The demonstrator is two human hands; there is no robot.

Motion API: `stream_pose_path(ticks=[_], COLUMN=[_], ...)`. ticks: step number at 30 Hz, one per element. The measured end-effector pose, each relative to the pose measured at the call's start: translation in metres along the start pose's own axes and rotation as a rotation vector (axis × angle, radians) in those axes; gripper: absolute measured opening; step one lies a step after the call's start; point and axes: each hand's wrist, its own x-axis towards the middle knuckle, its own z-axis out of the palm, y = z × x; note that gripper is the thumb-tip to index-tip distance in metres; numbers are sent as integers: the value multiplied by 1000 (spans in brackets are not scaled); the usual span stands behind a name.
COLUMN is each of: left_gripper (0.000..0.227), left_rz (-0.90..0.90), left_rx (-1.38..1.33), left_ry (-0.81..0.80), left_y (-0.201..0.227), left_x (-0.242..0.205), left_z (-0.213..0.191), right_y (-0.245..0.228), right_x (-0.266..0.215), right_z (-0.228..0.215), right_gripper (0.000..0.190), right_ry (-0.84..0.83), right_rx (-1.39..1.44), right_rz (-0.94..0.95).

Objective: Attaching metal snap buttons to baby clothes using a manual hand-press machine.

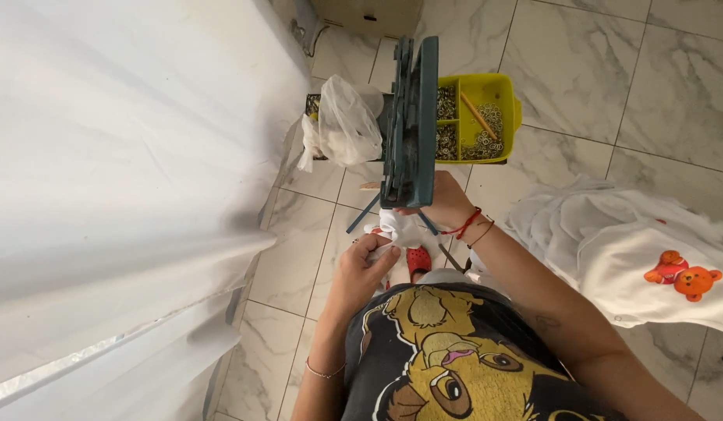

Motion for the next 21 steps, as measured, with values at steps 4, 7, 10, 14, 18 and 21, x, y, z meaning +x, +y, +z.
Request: stream_pose_path(ticks=[4,7,10,14,18,21], left_gripper=[26,23,26,24,23,21], left_rz=[-34,-50,9,-25,49,74], left_rx=[-35,-63,8,-55,4,2], left_ry=[-41,-30,-44,-74,-64,-38], left_y=[0,9,4,13,10,7], left_x=[2,3,7,9,5,0], left_z=[0,2,4,7,7,2], right_y=[-11,0,-22,41,53,59], right_x=[-11,-9,15,81,91,96], right_z=[16,-1,-41,-99,-93,-87], right_gripper=[25,18,15,10,12,13], right_ry=[-109,-225,2,251,19,14], right_rx=[632,500,-47,-824,-1175,-1281], right_rz=[279,265,13,-249,-159,-146])
